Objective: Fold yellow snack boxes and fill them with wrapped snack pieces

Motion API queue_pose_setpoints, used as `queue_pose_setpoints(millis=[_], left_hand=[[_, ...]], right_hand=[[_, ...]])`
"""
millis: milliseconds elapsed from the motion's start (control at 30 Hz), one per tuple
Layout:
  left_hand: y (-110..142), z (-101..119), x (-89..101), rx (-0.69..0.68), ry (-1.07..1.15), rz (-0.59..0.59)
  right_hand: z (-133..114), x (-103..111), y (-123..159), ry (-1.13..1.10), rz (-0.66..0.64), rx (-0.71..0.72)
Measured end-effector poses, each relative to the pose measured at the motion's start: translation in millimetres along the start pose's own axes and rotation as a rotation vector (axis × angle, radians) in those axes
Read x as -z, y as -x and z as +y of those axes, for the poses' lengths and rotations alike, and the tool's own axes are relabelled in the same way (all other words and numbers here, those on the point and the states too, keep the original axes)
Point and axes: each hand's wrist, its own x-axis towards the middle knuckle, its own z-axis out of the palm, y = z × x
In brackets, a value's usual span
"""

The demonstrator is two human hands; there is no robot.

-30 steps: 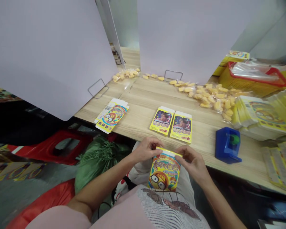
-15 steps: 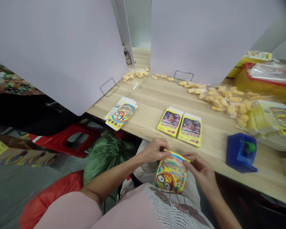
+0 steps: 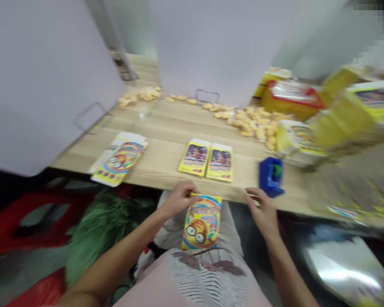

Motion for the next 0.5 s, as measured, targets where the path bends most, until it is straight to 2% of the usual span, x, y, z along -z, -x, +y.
queue_pose_setpoints(millis=[167,500], left_hand=[[-14,-4,0.5,-0.028,0.047,-0.05],[-11,2,-1.7,0.039,0.022,-0.037]], right_hand=[[-3,5,-11,-0.093,0.017,-0.039],[4,8,-11,-0.051,0.001,-0.077]])
